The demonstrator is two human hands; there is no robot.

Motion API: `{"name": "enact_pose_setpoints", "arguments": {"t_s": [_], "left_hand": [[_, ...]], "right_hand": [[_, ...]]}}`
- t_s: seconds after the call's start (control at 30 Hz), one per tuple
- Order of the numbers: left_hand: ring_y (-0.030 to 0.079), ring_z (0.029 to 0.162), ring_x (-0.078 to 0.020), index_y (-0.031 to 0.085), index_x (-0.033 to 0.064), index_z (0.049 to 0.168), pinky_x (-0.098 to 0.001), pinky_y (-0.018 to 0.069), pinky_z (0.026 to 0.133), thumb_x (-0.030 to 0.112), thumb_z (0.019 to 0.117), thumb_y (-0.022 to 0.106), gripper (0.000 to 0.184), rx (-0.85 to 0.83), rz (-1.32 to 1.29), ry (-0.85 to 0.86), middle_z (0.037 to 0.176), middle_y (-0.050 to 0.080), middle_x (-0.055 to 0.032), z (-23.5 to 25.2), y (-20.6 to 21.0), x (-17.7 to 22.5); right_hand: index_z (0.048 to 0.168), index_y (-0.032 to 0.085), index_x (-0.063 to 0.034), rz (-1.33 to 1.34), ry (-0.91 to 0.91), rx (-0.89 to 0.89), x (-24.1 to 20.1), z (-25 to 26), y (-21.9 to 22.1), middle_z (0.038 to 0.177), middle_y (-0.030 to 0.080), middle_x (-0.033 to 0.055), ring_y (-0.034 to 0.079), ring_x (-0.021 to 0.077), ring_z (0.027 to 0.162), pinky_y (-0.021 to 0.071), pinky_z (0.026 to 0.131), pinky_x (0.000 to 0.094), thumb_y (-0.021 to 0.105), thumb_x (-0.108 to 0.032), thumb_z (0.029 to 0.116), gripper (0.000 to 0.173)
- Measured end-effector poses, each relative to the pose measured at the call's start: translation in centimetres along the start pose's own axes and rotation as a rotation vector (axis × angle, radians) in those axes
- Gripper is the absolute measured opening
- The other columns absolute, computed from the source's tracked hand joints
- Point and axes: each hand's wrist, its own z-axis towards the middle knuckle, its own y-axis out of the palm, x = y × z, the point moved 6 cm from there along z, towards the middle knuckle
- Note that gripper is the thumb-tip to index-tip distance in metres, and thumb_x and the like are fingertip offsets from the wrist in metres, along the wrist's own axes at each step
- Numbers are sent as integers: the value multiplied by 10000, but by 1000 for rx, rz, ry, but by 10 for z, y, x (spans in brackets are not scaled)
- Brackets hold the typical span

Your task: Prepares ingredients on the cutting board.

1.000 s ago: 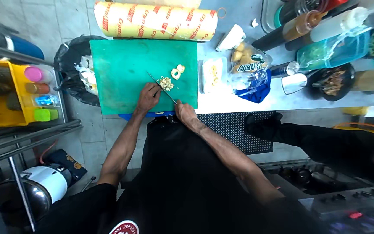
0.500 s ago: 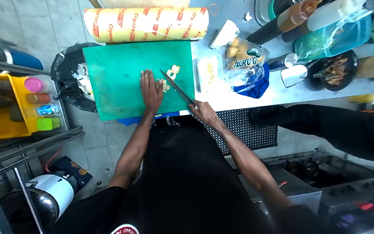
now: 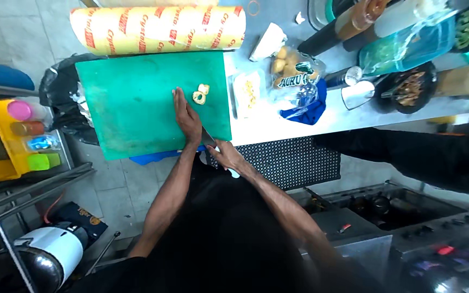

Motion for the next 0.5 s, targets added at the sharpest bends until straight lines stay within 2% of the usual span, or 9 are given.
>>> {"name": "enact_pose_setpoints", "arguments": {"t_s": [0.17, 0.27, 0.4, 0.5], "left_hand": [[400, 1491, -300, 503, -49, 1471, -410, 359, 1238, 36, 1058, 385, 437, -107, -226, 41, 1550, 479, -198, -5, 41, 102], [375, 1503, -316, 516, -82, 1443, -421, 320, 1259, 2, 1037, 395, 432, -155, -400, 28, 1553, 465, -220, -19, 78, 149], [427, 1472, -323, 561, -38, 1424, -419, 346, 1242, 22, 1053, 392, 411, -160, -413, 31, 1501, 533, -206, -21, 118, 157], [460, 1449, -285, 608, 40, 1402, -486, 290, 1253, 79, 1057, 384, 413, -352, -399, 62, 1444, 605, -136, -15, 128, 151]], "right_hand": [[1207, 665, -129, -55, 66, 181, 1, -69, -77, 693, 653, 87, 567, 185, 418, 523, 410, 368, 501, -389, 1078, 333], [1201, 676, -136, -89, 130, 305, 23, -101, -115, 687, 652, 85, 578, 185, 435, 534, 427, 386, 509, -396, 1074, 334], [1101, 672, -119, -146, 195, 425, 56, -127, -134, 661, 618, 68, 588, 184, 464, 542, 468, 397, 482, -482, 1067, 411], [1126, 705, -103, -180, 132, 563, 62, -149, -134, 711, 654, 67, 605, 172, 508, 551, 510, 405, 511, -439, 1061, 393]]}}
